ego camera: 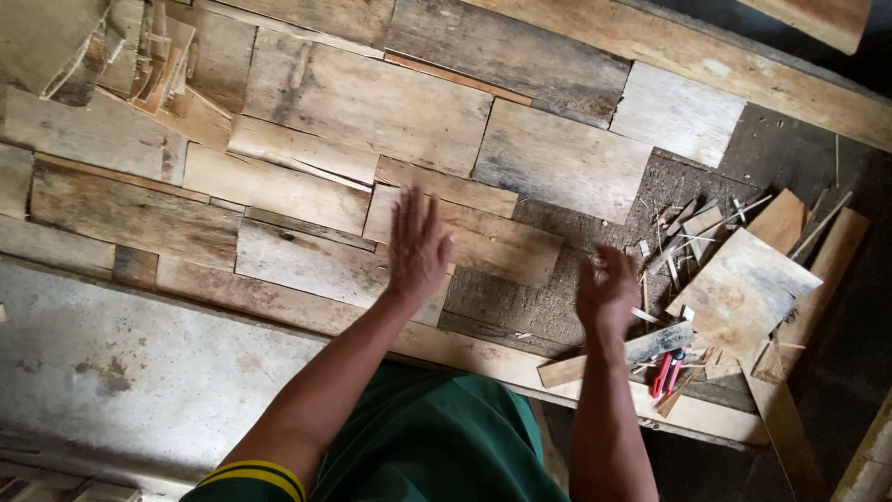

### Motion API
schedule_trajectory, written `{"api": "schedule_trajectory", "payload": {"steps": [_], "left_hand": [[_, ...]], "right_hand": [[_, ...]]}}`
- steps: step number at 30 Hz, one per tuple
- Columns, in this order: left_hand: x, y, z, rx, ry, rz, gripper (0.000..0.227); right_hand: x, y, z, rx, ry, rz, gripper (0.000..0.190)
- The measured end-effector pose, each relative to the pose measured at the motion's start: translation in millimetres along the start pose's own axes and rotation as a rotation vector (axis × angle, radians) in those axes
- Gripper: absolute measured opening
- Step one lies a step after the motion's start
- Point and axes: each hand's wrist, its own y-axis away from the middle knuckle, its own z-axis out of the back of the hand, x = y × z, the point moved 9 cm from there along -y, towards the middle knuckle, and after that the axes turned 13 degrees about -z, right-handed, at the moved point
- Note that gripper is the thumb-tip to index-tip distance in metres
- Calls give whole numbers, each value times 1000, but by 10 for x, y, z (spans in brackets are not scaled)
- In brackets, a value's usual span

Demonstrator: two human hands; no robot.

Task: Trimming and fitting thin strips of wood veneer on a workbench using a utility knife.

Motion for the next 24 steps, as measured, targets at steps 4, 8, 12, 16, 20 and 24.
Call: {"api": "schedule_trajectory", "payload": {"steps": [4,8,12,16,20,24], "left_hand": [[-236,109,-140,200,100,-8,73],[-468,-42,-95,309,52,-83,76],[-516,-148,-180,277,-23,-98,77],[-490,-221,-272,282,26,-80,78],[-477,-333,-343,296,47,-61,82],[-596,-383,-429,433,16,-89,82]], "right_hand": [[-627,244,365,-47,98,-46,26],[-1054,508,632,-51,318,-106,30],[-1778,710,751,-32,238,-267,27],[-1928,800,946,-124,351,-201,26],[-2185,834,1181,-221,387,-240,27],[-2460,815,1387,-248,309,-269,33]]}}
